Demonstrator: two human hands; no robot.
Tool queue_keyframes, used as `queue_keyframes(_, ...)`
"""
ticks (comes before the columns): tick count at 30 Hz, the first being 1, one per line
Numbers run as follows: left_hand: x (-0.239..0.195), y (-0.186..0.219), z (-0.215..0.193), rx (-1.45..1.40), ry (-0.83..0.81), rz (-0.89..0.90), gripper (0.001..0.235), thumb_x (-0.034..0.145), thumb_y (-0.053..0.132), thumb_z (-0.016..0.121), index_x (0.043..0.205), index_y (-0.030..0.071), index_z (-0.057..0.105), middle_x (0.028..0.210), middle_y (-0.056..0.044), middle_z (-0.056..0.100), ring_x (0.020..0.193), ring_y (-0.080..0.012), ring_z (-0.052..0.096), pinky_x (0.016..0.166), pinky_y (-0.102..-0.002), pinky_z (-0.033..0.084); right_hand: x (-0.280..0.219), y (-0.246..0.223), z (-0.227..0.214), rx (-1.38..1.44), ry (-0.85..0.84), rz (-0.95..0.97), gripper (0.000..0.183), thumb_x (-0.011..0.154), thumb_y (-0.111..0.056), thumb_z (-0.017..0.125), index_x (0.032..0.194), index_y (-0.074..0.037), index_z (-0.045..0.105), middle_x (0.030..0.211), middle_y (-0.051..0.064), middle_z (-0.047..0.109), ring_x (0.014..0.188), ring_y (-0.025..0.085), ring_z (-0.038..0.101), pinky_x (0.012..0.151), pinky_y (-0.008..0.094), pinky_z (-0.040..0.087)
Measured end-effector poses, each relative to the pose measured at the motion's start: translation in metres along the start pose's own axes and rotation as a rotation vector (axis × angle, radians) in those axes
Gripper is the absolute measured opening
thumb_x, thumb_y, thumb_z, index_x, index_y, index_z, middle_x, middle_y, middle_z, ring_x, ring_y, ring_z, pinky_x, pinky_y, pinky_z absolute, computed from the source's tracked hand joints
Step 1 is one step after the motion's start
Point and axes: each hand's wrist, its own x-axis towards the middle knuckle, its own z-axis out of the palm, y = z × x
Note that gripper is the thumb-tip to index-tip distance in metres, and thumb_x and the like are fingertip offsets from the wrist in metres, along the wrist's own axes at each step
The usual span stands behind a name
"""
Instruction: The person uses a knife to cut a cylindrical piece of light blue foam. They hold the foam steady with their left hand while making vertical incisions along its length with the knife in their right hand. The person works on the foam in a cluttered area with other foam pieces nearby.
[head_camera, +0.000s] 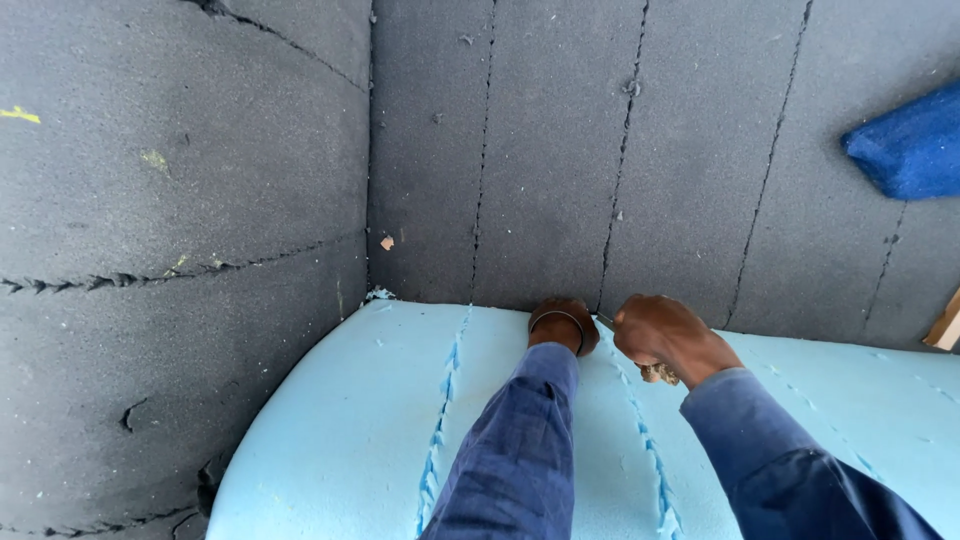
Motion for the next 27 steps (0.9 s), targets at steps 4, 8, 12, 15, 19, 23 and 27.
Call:
queue_keyframes(4,0.001,-0.002,0.000,0.007,-0.006,0.009,0.056,0.115,0.034,0.049,0.167,0.017,0.058,0.166,-0.014,0.065,0.156,-0.0386,0.058,0.128,-0.057,0.053,-0.062,-0.043,-0.052,-0.153,-0.084,0.134,0.037,0.115,-0.020,0.060,0.123,-0.009,0.094,0.117,0.017,0.094,0.110,0.036,0.088,0.097,0.046,0.067)
queue_keyframes(8,0.003,-0.002,0.000,0.008,-0.011,0.017,0.056,0.115,0.035,0.049,0.167,0.017,0.059,0.166,-0.014,0.066,0.156,-0.0382,0.058,0.129,-0.056,0.052,-0.069,-0.042,-0.062,-0.038,-0.025,0.294,0.030,0.114,-0.014,0.066,0.120,-0.005,0.093,0.095,0.012,0.095,0.091,0.030,0.089,0.093,0.049,0.067)
queue_keyframes(12,0.004,-0.003,0.000,0.007,-0.022,0.019,0.056,0.114,0.036,0.049,0.165,0.016,0.061,0.165,-0.015,0.067,0.157,-0.0375,0.058,0.130,-0.056,0.052,-0.029,-0.044,-0.039,0.006,0.010,0.352,0.019,0.110,-0.015,0.074,0.107,-0.010,0.092,0.082,0.007,0.092,0.073,0.024,0.086,0.087,0.050,0.067)
queue_keyframes(15,0.002,-0.004,0.004,0.008,-0.028,0.025,0.056,0.114,0.036,0.050,0.164,0.015,0.062,0.164,-0.015,0.067,0.158,-0.0371,0.057,0.130,-0.055,0.051,-0.005,-0.047,-0.023,-0.052,-0.019,0.384,0.015,0.103,-0.010,0.084,0.115,-0.012,0.091,0.093,0.006,0.093,0.087,0.024,0.087,0.093,0.049,0.067)
queue_keyframes(19,0.005,-0.004,0.001,0.010,-0.031,0.045,0.056,0.113,0.037,0.050,0.163,0.015,0.064,0.163,-0.015,0.068,0.159,-0.0364,0.057,0.131,-0.054,0.050,-0.033,0.008,-0.031,-0.042,-0.006,-0.029,0.031,0.106,-0.017,0.063,0.111,-0.019,0.094,0.091,0.009,0.094,0.101,0.031,0.091,0.093,0.048,0.072)
queue_keyframes(23,0.008,-0.007,-0.005,0.008,-0.014,0.065,0.056,0.113,0.038,0.050,0.162,0.014,0.065,0.163,-0.016,0.069,0.160,-0.0360,0.057,0.132,-0.054,0.050,-0.042,0.006,-0.001,-0.119,0.126,-0.005,0.035,0.106,-0.018,0.062,0.122,-0.024,0.092,0.086,0.007,0.090,0.090,0.026,0.091,0.093,0.050,0.073)
queue_keyframes(27,-0.003,-0.001,-0.015,-0.024,-0.012,0.066,0.058,0.111,0.037,0.051,0.161,0.014,0.066,0.161,-0.016,0.070,0.159,-0.0364,0.057,0.131,-0.055,0.050,-0.029,-0.013,0.032,-0.187,0.217,-0.076,0.037,0.104,-0.016,0.058,0.114,-0.020,0.093,0.102,0.010,0.090,0.109,0.036,0.088,0.088,0.055,0.072)
